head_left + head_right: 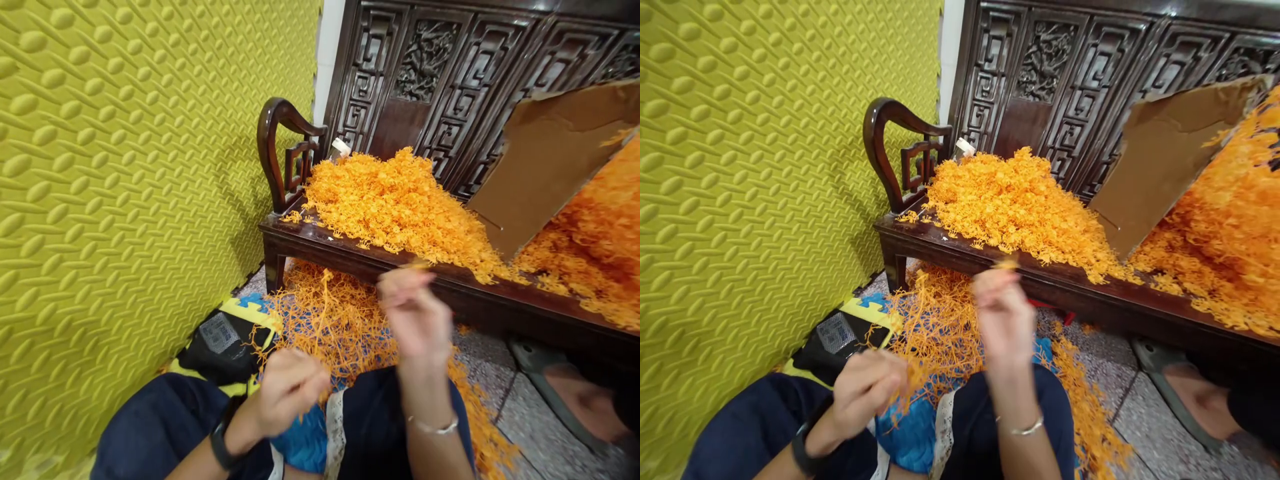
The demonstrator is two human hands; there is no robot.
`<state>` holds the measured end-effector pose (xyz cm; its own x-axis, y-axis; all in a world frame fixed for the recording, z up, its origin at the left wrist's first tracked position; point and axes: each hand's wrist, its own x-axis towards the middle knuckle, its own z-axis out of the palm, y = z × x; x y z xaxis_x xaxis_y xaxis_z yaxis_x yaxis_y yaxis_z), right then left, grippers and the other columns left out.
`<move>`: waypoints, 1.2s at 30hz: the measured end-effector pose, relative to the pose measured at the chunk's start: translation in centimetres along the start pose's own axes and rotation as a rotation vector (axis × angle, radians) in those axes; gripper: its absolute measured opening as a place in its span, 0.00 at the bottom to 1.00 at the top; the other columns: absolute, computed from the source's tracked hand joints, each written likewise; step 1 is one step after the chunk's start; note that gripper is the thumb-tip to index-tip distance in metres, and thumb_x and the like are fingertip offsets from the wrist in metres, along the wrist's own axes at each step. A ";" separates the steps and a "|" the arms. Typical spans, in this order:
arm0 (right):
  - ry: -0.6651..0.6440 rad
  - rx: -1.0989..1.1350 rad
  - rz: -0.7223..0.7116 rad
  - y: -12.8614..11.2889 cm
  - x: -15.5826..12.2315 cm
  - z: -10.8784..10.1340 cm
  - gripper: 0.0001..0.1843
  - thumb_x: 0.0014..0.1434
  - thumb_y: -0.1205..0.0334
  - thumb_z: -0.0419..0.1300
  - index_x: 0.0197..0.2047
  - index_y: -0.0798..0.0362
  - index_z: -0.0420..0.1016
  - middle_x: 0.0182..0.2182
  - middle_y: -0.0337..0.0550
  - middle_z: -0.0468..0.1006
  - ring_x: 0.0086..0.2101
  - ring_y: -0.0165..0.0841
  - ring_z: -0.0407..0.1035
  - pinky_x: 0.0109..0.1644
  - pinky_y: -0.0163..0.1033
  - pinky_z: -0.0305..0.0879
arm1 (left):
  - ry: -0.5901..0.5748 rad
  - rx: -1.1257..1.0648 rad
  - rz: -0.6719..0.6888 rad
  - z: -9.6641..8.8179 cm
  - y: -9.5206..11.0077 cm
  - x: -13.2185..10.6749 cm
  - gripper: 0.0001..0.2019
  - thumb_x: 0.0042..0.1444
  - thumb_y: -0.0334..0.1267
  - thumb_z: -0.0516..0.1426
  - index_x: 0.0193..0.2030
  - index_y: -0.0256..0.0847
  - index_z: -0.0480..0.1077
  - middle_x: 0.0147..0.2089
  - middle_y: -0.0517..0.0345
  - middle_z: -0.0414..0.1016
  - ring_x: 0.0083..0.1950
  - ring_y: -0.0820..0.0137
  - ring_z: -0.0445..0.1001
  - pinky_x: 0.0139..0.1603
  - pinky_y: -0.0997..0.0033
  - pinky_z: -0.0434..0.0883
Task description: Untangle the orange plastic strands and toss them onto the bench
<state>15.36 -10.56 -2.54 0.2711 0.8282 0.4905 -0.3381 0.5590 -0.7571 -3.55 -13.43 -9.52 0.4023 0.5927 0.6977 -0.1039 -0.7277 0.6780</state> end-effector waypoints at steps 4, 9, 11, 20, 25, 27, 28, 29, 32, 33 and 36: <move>0.356 -0.071 -0.566 -4.1 2.0 -3.6 0.05 0.50 0.64 0.66 0.27 0.48 0.74 0.21 0.32 0.63 0.21 0.24 0.57 0.24 0.30 0.55 | -0.041 -0.040 0.050 -0.3 0.7 0.1 0.18 0.65 0.41 0.47 0.32 0.37 0.73 0.21 0.57 0.73 0.20 0.75 0.69 0.25 0.76 0.65; 0.328 -0.710 -0.535 -3.1 0.7 -3.5 0.08 0.52 0.63 0.66 0.37 0.53 0.78 0.35 0.42 0.78 0.31 0.33 0.71 0.35 0.41 0.68 | 0.200 0.028 -0.307 -1.1 -0.3 1.3 0.13 0.61 0.45 0.54 0.40 0.38 0.74 0.14 0.69 0.59 0.14 0.79 0.54 0.15 0.78 0.52; 0.076 -0.985 -0.293 -2.0 0.7 -3.9 0.09 0.53 0.57 0.64 0.36 0.53 0.78 0.39 0.45 0.78 0.36 0.36 0.72 0.39 0.42 0.69 | 0.279 0.084 -0.340 -1.4 -0.7 1.5 0.12 0.58 0.45 0.57 0.40 0.38 0.74 0.15 0.70 0.55 0.15 0.79 0.53 0.16 0.77 0.51; -0.386 -1.009 -0.053 0.1 -0.1 -0.9 0.11 0.59 0.53 0.59 0.35 0.51 0.77 0.37 0.45 0.78 0.38 0.35 0.72 0.41 0.39 0.67 | 0.318 0.412 -0.107 -2.3 -1.1 1.0 0.12 0.53 0.34 0.62 0.46 0.41 0.73 0.23 0.66 0.69 0.19 0.79 0.60 0.22 0.78 0.60; -0.579 -0.745 0.094 1.8 -4.6 4.0 0.10 0.58 0.57 0.61 0.28 0.53 0.74 0.24 0.37 0.75 0.26 0.28 0.68 0.32 0.33 0.64 | 0.246 0.351 -0.073 -2.2 -1.1 0.9 0.16 0.55 0.30 0.59 0.50 0.42 0.69 0.30 0.62 0.74 0.24 0.77 0.67 0.29 0.77 0.65; -0.395 -0.765 -0.072 2.4 -4.3 4.7 0.14 0.59 0.59 0.59 0.24 0.54 0.71 0.21 0.36 0.72 0.24 0.26 0.65 0.30 0.32 0.61 | 0.316 0.212 -0.198 -2.4 -0.9 1.0 0.22 0.51 0.33 0.63 0.53 0.42 0.66 0.23 0.68 0.66 0.22 0.77 0.63 0.26 0.77 0.62; -0.282 -0.790 -0.167 2.5 -3.2 4.9 0.14 0.60 0.60 0.59 0.23 0.54 0.70 0.21 0.36 0.71 0.25 0.26 0.65 0.31 0.33 0.61 | 0.358 0.116 -0.262 -2.6 -0.7 1.1 0.24 0.50 0.35 0.63 0.54 0.42 0.64 0.21 0.70 0.61 0.21 0.77 0.60 0.25 0.77 0.60; -0.172 -0.833 -0.246 2.5 -1.2 4.8 0.13 0.60 0.59 0.58 0.24 0.54 0.70 0.23 0.37 0.72 0.26 0.27 0.65 0.32 0.33 0.61 | 0.399 0.007 -0.311 -2.8 -0.6 1.2 0.24 0.50 0.39 0.63 0.54 0.41 0.63 0.20 0.71 0.58 0.21 0.77 0.58 0.25 0.76 0.59; 0.060 -1.027 -0.289 2.1 7.9 4.0 0.10 0.59 0.58 0.58 0.36 0.58 0.74 0.35 0.46 0.75 0.34 0.29 0.66 0.43 0.36 0.61 | 0.480 -0.312 -0.365 -3.7 -0.4 1.6 0.21 0.54 0.47 0.54 0.51 0.38 0.62 0.22 0.66 0.60 0.24 0.74 0.57 0.27 0.73 0.57; 0.101 -1.060 -0.243 1.8 11.2 3.5 0.14 0.57 0.61 0.59 0.43 0.62 0.73 0.41 0.53 0.74 0.36 0.31 0.66 0.47 0.39 0.60 | 0.500 -0.392 -0.366 -3.9 -0.4 1.8 0.20 0.53 0.47 0.52 0.50 0.38 0.62 0.23 0.65 0.61 0.25 0.73 0.58 0.28 0.72 0.58; 0.170 -1.091 -0.166 1.7 17.7 1.9 0.40 0.45 0.73 0.67 0.60 0.75 0.59 0.56 0.75 0.60 0.48 0.41 0.63 0.57 0.48 0.50 | 0.534 -0.522 -0.392 -4.5 -0.6 2.2 0.22 0.45 0.38 0.53 0.50 0.39 0.60 0.27 0.62 0.65 0.31 0.70 0.61 0.33 0.70 0.60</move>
<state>17.91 5.11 5.69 0.3873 0.6840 0.6182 0.6635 0.2588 -0.7020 -6.68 -10.12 -7.32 0.0267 0.9484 0.3161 -0.5067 -0.2597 0.8221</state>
